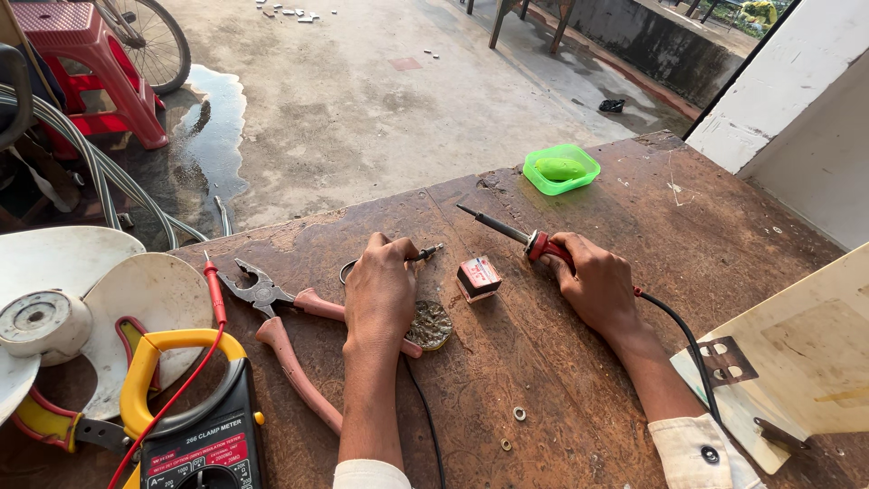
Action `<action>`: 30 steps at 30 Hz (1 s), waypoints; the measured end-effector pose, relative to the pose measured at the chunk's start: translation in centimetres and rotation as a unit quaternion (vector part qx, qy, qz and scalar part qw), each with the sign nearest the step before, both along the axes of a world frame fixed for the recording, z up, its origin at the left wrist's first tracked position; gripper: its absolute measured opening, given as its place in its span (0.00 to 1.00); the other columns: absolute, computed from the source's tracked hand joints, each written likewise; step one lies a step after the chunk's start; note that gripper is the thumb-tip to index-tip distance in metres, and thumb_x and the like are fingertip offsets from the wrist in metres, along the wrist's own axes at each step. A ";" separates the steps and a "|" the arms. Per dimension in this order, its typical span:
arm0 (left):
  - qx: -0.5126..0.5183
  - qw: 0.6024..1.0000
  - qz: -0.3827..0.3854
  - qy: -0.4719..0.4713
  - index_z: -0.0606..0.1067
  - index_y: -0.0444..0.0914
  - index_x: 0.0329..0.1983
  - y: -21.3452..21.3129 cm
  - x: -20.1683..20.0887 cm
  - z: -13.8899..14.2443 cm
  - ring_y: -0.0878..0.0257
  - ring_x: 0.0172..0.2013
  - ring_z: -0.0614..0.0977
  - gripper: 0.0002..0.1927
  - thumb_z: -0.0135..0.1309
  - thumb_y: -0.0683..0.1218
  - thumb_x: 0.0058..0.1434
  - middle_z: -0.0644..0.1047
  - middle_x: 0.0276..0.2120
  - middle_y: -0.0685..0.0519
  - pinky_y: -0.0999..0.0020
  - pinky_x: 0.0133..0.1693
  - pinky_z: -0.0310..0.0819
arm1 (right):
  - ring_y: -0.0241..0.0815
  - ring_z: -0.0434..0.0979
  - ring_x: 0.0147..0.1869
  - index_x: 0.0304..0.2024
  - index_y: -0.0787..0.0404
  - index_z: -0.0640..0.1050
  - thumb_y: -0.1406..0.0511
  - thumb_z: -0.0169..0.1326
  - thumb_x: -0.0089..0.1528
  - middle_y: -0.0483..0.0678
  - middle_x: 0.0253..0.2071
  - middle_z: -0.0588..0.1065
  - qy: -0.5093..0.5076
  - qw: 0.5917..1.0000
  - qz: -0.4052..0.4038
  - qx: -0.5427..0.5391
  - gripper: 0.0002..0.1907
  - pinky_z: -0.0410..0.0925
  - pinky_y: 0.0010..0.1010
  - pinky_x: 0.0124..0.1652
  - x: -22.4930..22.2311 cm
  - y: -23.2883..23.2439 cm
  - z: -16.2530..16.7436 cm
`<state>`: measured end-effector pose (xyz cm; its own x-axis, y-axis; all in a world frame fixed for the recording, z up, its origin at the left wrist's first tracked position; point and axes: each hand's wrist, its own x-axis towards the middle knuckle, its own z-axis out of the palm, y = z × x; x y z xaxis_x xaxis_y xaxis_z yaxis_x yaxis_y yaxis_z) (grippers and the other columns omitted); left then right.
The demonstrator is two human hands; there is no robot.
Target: The person sits at a workbench and uses a digital multimeter with probe leads on a small electronic component, adjusting the multimeter dial and handling the probe wires. They plug a power adapter into a power strip with an indicator bulb, then hold a soldering iron while touching the component's wires, continuing to probe it.
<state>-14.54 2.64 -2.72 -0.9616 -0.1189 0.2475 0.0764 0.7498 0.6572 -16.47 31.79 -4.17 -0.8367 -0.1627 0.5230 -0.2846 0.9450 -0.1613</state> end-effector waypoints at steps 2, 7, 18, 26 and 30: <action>-0.003 1.000 -0.001 0.002 0.83 0.43 0.45 0.0 0.0 0.0 0.51 0.47 0.83 0.10 0.58 0.42 0.62 0.78 0.48 0.47 0.56 0.51 0.76 | 0.57 0.83 0.44 0.52 0.59 0.77 0.64 0.59 0.60 0.55 0.45 0.81 -0.003 1.000 -0.001 0.002 0.17 0.74 0.45 0.42 0.0 0.0 0.1; 0.000 1.000 0.001 0.005 0.83 0.42 0.45 -0.1 0.0 0.0 0.50 0.47 0.83 0.10 0.57 0.41 0.62 0.78 0.48 0.47 0.56 0.51 0.76 | 0.57 0.83 0.44 0.51 0.59 0.78 0.61 0.60 0.61 0.55 0.45 0.81 0.000 1.000 -0.001 -0.007 0.17 0.74 0.46 0.42 0.2 -0.2 0.2; -0.001 1.000 0.001 0.005 0.83 0.42 0.45 0.0 -0.2 0.0 0.50 0.46 0.83 0.10 0.58 0.41 0.60 0.78 0.47 0.46 0.55 0.50 0.76 | 0.56 0.83 0.44 0.51 0.58 0.78 0.61 0.60 0.61 0.54 0.44 0.82 0.016 1.000 0.006 -0.004 0.16 0.73 0.46 0.42 0.0 0.0 0.1; 0.004 1.000 0.000 0.023 0.83 0.41 0.44 -0.1 -0.1 -0.1 0.49 0.46 0.83 0.11 0.57 0.39 0.59 0.78 0.46 0.46 0.54 0.50 0.76 | 0.57 0.83 0.43 0.49 0.56 0.80 0.57 0.60 0.63 0.54 0.41 0.82 -0.020 0.996 -0.051 -0.070 0.15 0.72 0.48 0.39 -0.2 -1.9 -0.2; -0.001 1.000 -0.002 0.025 0.83 0.41 0.44 0.0 -0.1 0.0 0.50 0.46 0.83 0.11 0.57 0.38 0.60 0.78 0.47 0.46 0.54 0.50 0.76 | 0.58 0.82 0.44 0.48 0.57 0.79 0.58 0.60 0.64 0.54 0.43 0.82 0.003 0.999 -0.031 -0.043 0.14 0.72 0.48 0.40 0.0 -2.1 -0.1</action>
<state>-14.60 2.66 -2.75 -0.9487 -0.1151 0.2945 0.1113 0.7503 0.6517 -16.44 29.71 -4.27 -0.8401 -0.0652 0.5385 -0.2270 0.9439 -0.2399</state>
